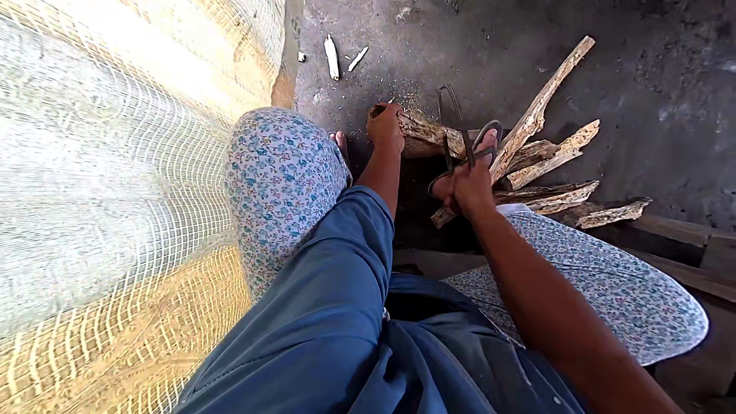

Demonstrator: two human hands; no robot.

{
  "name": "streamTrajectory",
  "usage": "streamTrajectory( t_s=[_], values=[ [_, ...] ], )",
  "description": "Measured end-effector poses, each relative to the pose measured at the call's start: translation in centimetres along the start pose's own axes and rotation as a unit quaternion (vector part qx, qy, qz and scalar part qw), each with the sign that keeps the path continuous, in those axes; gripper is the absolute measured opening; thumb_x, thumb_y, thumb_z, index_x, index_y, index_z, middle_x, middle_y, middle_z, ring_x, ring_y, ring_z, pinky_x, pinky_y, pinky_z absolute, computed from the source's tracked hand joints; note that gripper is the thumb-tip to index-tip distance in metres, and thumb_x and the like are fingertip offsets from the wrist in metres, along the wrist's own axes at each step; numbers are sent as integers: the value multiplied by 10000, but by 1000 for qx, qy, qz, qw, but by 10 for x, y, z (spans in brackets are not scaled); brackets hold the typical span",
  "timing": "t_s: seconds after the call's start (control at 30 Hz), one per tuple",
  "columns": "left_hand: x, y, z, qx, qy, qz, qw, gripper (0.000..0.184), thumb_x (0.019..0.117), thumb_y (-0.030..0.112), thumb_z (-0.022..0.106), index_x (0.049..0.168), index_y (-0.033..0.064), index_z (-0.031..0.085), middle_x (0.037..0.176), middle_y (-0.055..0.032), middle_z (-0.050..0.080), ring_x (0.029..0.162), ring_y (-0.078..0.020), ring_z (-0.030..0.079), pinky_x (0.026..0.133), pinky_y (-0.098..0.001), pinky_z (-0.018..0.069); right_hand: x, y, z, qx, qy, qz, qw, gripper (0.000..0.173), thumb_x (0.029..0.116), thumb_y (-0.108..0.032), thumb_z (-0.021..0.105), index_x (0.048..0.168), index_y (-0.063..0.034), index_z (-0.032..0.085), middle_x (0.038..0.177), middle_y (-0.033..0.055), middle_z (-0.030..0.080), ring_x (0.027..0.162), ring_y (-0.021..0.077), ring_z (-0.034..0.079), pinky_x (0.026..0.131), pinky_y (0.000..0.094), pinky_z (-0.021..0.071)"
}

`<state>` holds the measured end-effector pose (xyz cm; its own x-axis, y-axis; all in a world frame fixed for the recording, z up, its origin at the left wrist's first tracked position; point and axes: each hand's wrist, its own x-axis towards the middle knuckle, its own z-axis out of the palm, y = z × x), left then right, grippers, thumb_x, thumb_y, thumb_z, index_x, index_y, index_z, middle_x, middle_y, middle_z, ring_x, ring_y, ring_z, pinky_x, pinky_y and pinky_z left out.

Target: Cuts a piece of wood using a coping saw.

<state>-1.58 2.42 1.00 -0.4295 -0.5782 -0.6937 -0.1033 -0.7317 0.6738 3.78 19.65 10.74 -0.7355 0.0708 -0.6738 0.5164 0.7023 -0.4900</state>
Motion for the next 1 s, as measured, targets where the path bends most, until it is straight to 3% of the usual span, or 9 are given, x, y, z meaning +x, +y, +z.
streamTrajectory(
  t_s=[0.1, 0.23, 0.33, 0.47, 0.53, 0.63, 0.73, 0.87, 1.0],
  values=[
    [-8, 1, 4, 42, 26, -38, 998, 524, 955, 138, 676, 1427, 11, 486, 1298, -235, 597, 1177, -342, 606, 925, -557, 551, 14, 9, 13, -42, 28, -19, 999, 406, 1109, -252, 433, 1425, 2, 406, 882, 210, 627, 568, 285, 634, 531, 467, 576],
    [-26, 10, 4, 40, 56, -54, 996, 581, 973, 158, 687, 1477, 22, 432, 1393, -243, 533, 1267, -352, 534, 993, -561, 495, 1, 38, 25, 89, 6, -52, 995, 350, 1134, -200, 370, 1423, -1, 357, 805, 142, 621, 607, 252, 668, 590, 442, 611],
    [-38, 18, 4, 43, 51, -146, 987, 828, 983, 399, 691, 1605, 101, 231, 1563, -244, 382, 1420, -414, 422, 1034, -703, 450, -7, 36, 29, 136, 22, -43, 990, 299, 1133, -201, 387, 1374, -25, 407, 813, 127, 633, 612, 232, 671, 611, 433, 616],
    [-44, 31, 9, 33, 30, -149, 988, 630, 932, 206, 696, 1491, 97, 427, 1398, -259, 521, 1249, -436, 548, 887, -696, 520, -15, 34, 29, 219, 46, -74, 972, 227, 1129, -200, 411, 1291, -41, 417, 711, 80, 600, 518, 197, 643, 533, 392, 614],
    [-40, 36, 9, 25, -3, -136, 990, 594, 895, 159, 728, 1438, 82, 498, 1337, -257, 567, 1196, -432, 584, 862, -679, 541, -24, 36, 30, 257, 41, -98, 960, 188, 1122, -137, 401, 1282, -38, 391, 731, 96, 608, 550, 222, 663, 561, 416, 626],
    [-33, 25, 2, -5, -65, -100, 993, 599, 882, 80, 727, 1439, 89, 507, 1314, -238, 594, 1172, -402, 606, 869, -650, 552, -23, 43, 32, 292, -6, -81, 953, 144, 1113, -87, 405, 1249, -42, 397, 797, 130, 660, 609, 254, 698, 579, 409, 623],
    [-21, 8, -11, -35, -117, -36, 992, 584, 886, -19, 694, 1433, 23, 495, 1285, -206, 610, 1087, -303, 628, 853, -501, 570, -11, 47, 27, 302, -42, 0, 953, 121, 1118, -105, 407, 1174, -7, 450, 805, 162, 679, 622, 274, 709, 563, 411, 623],
    [-6, 2, -29, -59, -128, -65, 988, 346, 911, -4, 682, 1246, 39, 606, 1190, -167, 646, 1059, -294, 641, 836, -528, 569, -6, 42, 19, 221, -34, 25, 974, 164, 1125, -120, 400, 1231, 1, 433, 783, 144, 660, 589, 233, 687, 540, 368, 607],
    [8, -7, -49, -86, -113, -96, 985, 371, 929, 24, 648, 1293, 55, 587, 1225, -142, 645, 1108, -286, 635, 886, -537, 560, -7, 32, 20, 155, -38, 21, 987, 192, 1121, -117, 417, 1280, -11, 394, 757, 138, 648, 552, 228, 677, 514, 362, 603]
  ],
)
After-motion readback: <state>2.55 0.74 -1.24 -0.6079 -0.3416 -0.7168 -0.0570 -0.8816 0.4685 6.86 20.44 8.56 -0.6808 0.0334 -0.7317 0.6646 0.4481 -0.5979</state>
